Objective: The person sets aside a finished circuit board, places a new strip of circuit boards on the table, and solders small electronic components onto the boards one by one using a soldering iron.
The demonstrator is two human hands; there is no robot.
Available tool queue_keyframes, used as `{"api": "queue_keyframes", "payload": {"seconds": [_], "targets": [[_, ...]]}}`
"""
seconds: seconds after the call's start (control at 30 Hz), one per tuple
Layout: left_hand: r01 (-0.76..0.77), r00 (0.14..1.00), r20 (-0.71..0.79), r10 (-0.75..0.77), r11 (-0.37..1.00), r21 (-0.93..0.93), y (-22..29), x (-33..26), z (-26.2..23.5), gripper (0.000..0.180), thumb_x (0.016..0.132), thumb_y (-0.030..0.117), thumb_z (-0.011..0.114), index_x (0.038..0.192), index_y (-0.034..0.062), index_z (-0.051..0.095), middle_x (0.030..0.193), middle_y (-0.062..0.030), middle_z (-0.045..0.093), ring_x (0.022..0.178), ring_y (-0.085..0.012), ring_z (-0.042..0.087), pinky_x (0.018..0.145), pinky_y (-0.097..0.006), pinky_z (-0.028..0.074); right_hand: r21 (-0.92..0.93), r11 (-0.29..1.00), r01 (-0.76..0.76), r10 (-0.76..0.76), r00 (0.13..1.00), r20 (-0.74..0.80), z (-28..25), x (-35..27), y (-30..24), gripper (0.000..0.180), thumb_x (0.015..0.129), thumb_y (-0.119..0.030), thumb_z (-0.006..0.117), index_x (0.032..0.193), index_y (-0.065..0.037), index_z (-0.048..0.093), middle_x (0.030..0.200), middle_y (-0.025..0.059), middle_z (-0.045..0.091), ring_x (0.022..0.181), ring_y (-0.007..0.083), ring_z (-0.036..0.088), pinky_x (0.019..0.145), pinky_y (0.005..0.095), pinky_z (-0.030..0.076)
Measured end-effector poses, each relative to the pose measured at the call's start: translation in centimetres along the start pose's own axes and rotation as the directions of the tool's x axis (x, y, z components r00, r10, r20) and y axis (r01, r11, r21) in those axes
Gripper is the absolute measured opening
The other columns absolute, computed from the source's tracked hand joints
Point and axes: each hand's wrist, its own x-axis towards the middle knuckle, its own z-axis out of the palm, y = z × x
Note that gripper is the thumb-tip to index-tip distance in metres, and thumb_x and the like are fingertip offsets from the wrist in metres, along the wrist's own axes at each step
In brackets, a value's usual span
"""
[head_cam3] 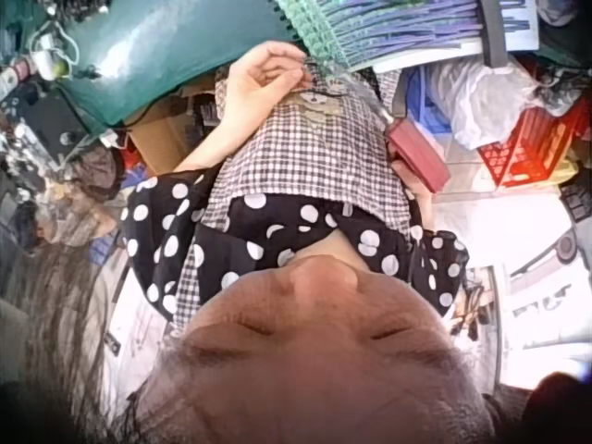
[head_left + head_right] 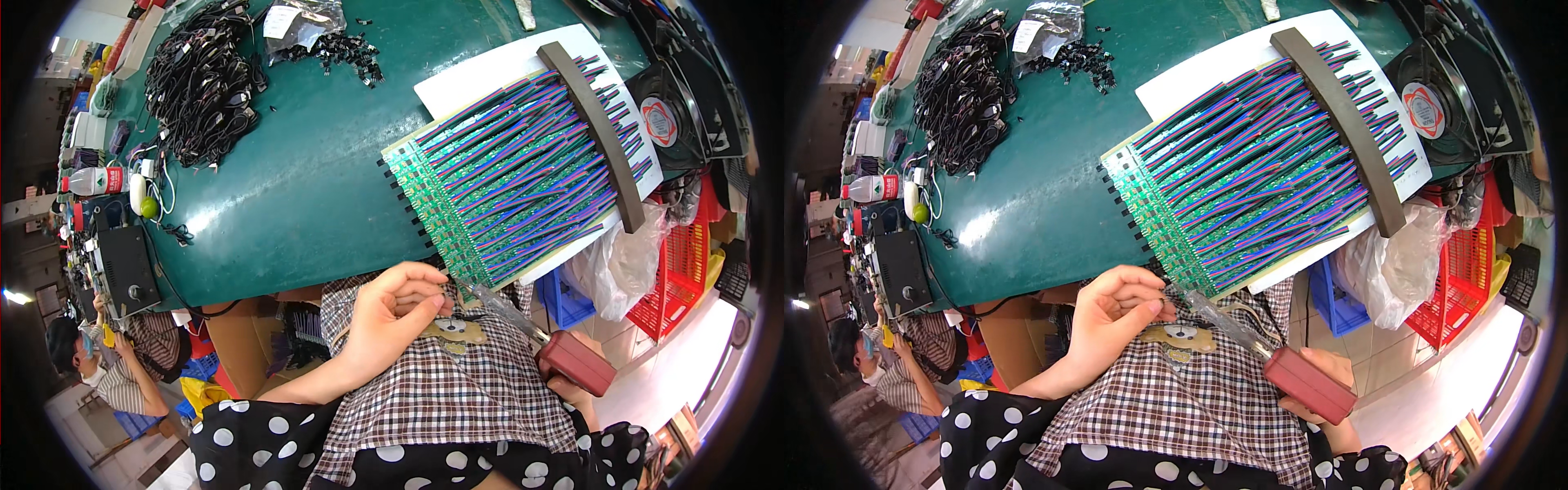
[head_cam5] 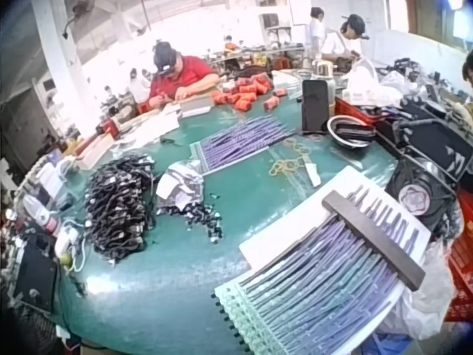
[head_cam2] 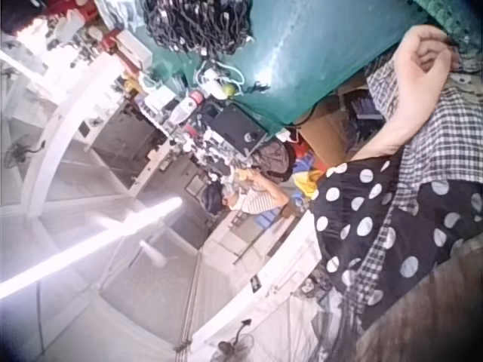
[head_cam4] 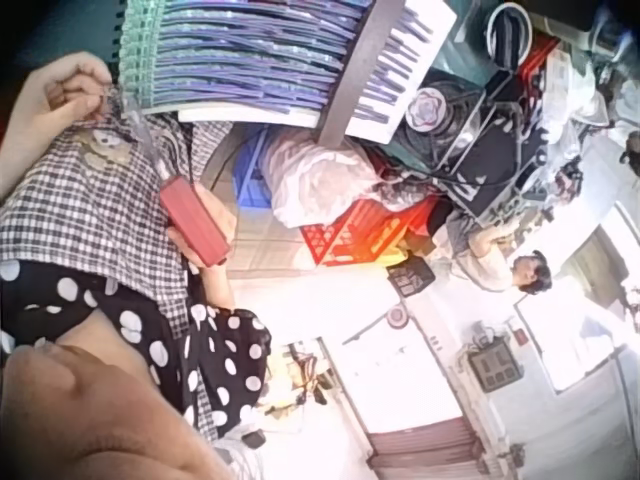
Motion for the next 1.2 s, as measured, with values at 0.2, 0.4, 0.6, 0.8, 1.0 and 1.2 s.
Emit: {"api": "queue_keyframes", "payload": {"seconds": [0.2, 0.4, 0.6, 0.8, 1.0, 1.2], "targets": [[-0.057, 0.998, -0.028, 0.057, 0.998, 0.008, -0.7, 0.8, 0.9, 0.016, 0.092, -0.007, 0.054, 0.099, 0.0021, 0.044, 0.091, -0.0101, 0.063, 0.087, -0.0161, 0.065, 0.08, -0.031, 0.056, 0.302, 0.878, -0.371, 0.352, 0.929, 0.117, -0.4, -0.1, -2.0, 0.07, 0.071, -0.06, 0.075, 0.106, 0.0, 0.064, 0.078, 0.0046, 0.065, 0.067, 0.0197, 0.062, 0.062, 0.0328, 0.047], [-0.128, 0.988, -0.074, 0.136, 0.987, 0.1, -1.2, 1.0, 1.4, 0.015, 0.089, -0.006, 0.057, 0.098, 0.0016, 0.047, 0.085, -0.0059, 0.064, 0.083, -0.0106, 0.065, 0.073, -0.024, 0.052, 0.063, 0.954, -0.292, 0.288, 0.955, 0.068, -0.8, -1.5, -0.7, 0.072, 0.073, -0.062, 0.072, 0.109, -0.001, 0.063, 0.081, 0.0041, 0.066, 0.07, 0.0212, 0.063, 0.064, 0.0342, 0.047], [-0.116, 0.986, -0.101, 0.135, 0.977, 0.18, -1.2, 1.2, 1.7, 0.017, 0.086, -0.005, 0.061, 0.096, 0.0023, 0.049, 0.084, -0.0046, 0.063, 0.082, -0.0089, 0.064, 0.074, -0.024, 0.052, 0.054, 0.973, -0.225, 0.225, 0.974, -0.003, -0.3, -3.4, 1.5, 0.083, 0.071, -0.059, 0.076, 0.122, 0.002, 0.055, 0.088, 0.0065, 0.068, 0.076, 0.024, 0.065, 0.069, 0.0346, 0.05], [-0.094, 0.991, -0.085, 0.108, 0.985, 0.147, -1.0, 1.4, 1.6, 0.018, 0.086, -0.006, 0.059, 0.097, 0.0017, 0.048, 0.083, -0.0052, 0.063, 0.08, -0.0092, 0.064, 0.073, -0.024, 0.052, 0.184, 0.956, -0.23, 0.233, 0.972, 0.004, -0.2, -3.3, 1.7, 0.083, 0.069, -0.055, 0.08, 0.122, 0.003, 0.054, 0.094, 0.009, 0.068, 0.08, 0.0253, 0.066, 0.072, 0.0352, 0.05], [-0.083, 0.994, -0.062, 0.09, 0.99, 0.11, -0.8, 1.4, 1.6, 0.019, 0.086, -0.007, 0.056, 0.099, 0.0016, 0.046, 0.084, -0.0067, 0.064, 0.081, -0.01, 0.065, 0.073, -0.024, 0.052, 0.115, 0.956, -0.271, 0.269, 0.963, 0.029, -0.4, -3.2, 1.5, 0.084, 0.067, -0.056, 0.08, 0.121, 0.004, 0.055, 0.095, 0.0094, 0.068, 0.081, 0.0257, 0.066, 0.073, 0.0349, 0.05], [-0.091, 0.994, -0.051, 0.097, 0.989, 0.113, -1.0, 1.5, 1.6, 0.019, 0.086, -0.008, 0.055, 0.099, 0.0014, 0.045, 0.085, -0.0066, 0.064, 0.08, -0.0101, 0.064, 0.073, -0.024, 0.052, -0.063, 0.996, -0.066, 0.066, 0.998, -0.001, -0.4, -2.3, 1.5, 0.083, 0.067, -0.054, 0.081, 0.121, 0.004, 0.056, 0.097, 0.0096, 0.068, 0.082, 0.0257, 0.066, 0.075, 0.0348, 0.05]]}}
